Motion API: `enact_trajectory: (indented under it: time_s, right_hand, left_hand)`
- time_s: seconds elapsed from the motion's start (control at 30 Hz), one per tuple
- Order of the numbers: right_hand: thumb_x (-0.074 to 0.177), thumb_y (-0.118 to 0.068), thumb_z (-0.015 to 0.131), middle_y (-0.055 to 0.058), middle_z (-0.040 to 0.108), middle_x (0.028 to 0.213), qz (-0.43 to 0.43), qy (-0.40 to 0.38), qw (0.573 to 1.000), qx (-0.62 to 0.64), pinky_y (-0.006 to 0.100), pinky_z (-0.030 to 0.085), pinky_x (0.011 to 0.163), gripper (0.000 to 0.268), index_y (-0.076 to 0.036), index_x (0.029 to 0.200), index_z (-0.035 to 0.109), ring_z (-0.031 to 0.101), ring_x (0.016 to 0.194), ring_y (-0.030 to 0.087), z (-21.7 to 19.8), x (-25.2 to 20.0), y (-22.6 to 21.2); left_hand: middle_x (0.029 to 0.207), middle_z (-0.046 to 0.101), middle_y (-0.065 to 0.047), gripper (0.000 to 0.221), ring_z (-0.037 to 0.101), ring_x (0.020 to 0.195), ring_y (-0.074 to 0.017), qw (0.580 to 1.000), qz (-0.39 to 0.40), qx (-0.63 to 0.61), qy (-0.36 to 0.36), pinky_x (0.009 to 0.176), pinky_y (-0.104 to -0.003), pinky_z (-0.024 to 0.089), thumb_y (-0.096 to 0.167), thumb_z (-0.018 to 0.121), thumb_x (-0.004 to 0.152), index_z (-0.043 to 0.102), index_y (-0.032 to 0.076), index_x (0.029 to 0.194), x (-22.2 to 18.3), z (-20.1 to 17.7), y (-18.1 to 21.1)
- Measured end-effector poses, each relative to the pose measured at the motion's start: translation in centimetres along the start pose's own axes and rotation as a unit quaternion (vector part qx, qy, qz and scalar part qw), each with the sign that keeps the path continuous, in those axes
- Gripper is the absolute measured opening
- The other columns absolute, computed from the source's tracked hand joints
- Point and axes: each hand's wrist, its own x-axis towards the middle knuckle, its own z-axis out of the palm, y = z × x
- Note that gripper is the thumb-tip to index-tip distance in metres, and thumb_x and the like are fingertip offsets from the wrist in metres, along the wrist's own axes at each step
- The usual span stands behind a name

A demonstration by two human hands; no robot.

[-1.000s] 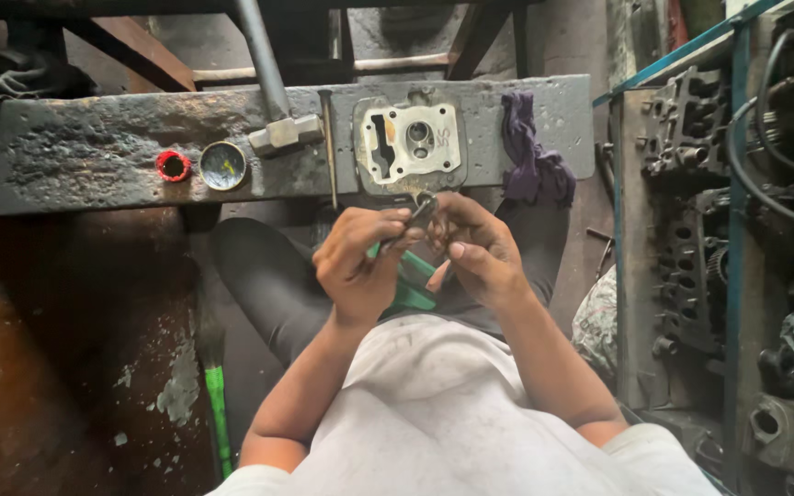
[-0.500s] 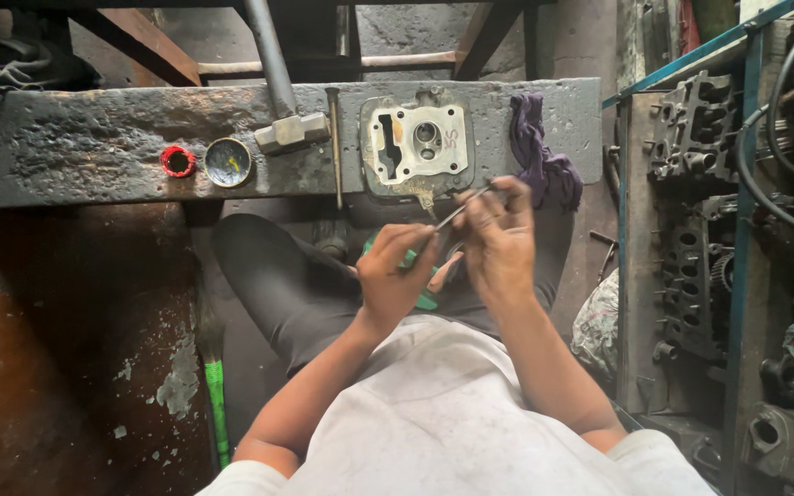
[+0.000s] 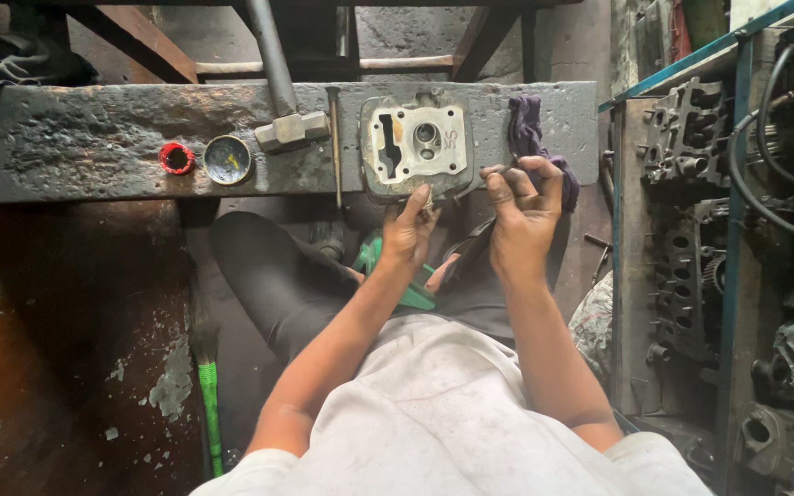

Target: The person cleans and manipulates an engine cylinder head using a cloth and a metal rod. They move the part in their lap, wiping various surfaces and inserting the rod into the openings while sitting on a stool.

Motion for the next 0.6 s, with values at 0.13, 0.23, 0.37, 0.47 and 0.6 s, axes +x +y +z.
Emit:
enact_trajectory:
  time_s: [0.13, 0.23, 0.37, 0.47, 0.6]
  right_hand:
    - [0.101, 0.005, 0.073, 0.011, 0.070, 0.108, -0.025, -0.026, 0.998, -0.050, 0.029, 0.053, 0.099, 0.038, -0.007, 0.128, 0.050, 0.068, 0.107, 0.016, 0.5, 0.4, 0.2]
    - [0.103, 0.003, 0.072, 0.011, 0.072, 0.110, -0.040, -0.037, 0.987, -0.154, 0.026, 0.053, 0.092, 0.033, -0.006, 0.127, 0.051, 0.068, 0.103, 0.013, 0.8, 0.8, 0.8]
    - [0.103, 0.002, 0.072, 0.009, 0.073, 0.110, -0.069, -0.074, 0.976, -0.191, 0.026, 0.052, 0.089, 0.032, -0.005, 0.127, 0.051, 0.069, 0.104, 0.013, 1.6, 2.3, 2.9]
    - [0.101, 0.000, 0.074, 0.008, 0.074, 0.108, -0.097, -0.083, 0.960, -0.249, 0.026, 0.052, 0.086, 0.031, -0.003, 0.124, 0.054, 0.071, 0.102, 0.013, 2.0, 2.8, 3.8]
    - [0.099, -0.003, 0.077, 0.008, 0.075, 0.106, -0.128, -0.088, 0.932, -0.329, 0.029, 0.054, 0.082, 0.027, -0.003, 0.120, 0.060, 0.073, 0.098, 0.015, 2.4, 2.8, 4.5]
  left_hand:
    - [0.122, 0.065, -0.001, 0.057, 0.062, 0.114, -0.0187, 1.000, -0.025, 0.006, -0.003, 0.104, -0.043, 0.051, 0.013, 0.082, 0.083, 0.055, 0.014, 0.133, -2.1, -0.4, 1.3]
    - [0.122, 0.066, -0.002, 0.048, 0.062, 0.115, -0.0174, 0.999, -0.026, 0.023, -0.038, 0.101, -0.040, 0.050, 0.013, 0.078, 0.087, 0.058, 0.010, 0.131, -2.9, -0.5, 2.1]
    - [0.117, 0.067, -0.003, 0.037, 0.062, 0.106, -0.0136, 0.993, 0.021, 0.038, -0.109, 0.092, -0.032, 0.049, 0.013, 0.075, 0.094, 0.062, 0.005, 0.128, -3.3, -0.7, 2.1]
    - [0.108, 0.065, -0.002, 0.031, 0.060, 0.092, -0.0111, 0.986, 0.058, 0.049, -0.151, 0.079, -0.028, 0.047, 0.011, 0.074, 0.098, 0.062, 0.003, 0.125, -3.2, -1.4, 1.9]
    - [0.103, 0.065, -0.002, 0.029, 0.059, 0.087, -0.0097, 0.987, 0.046, 0.076, -0.132, 0.073, -0.026, 0.047, 0.009, 0.071, 0.096, 0.062, 0.001, 0.122, -2.8, -2.0, 1.6]
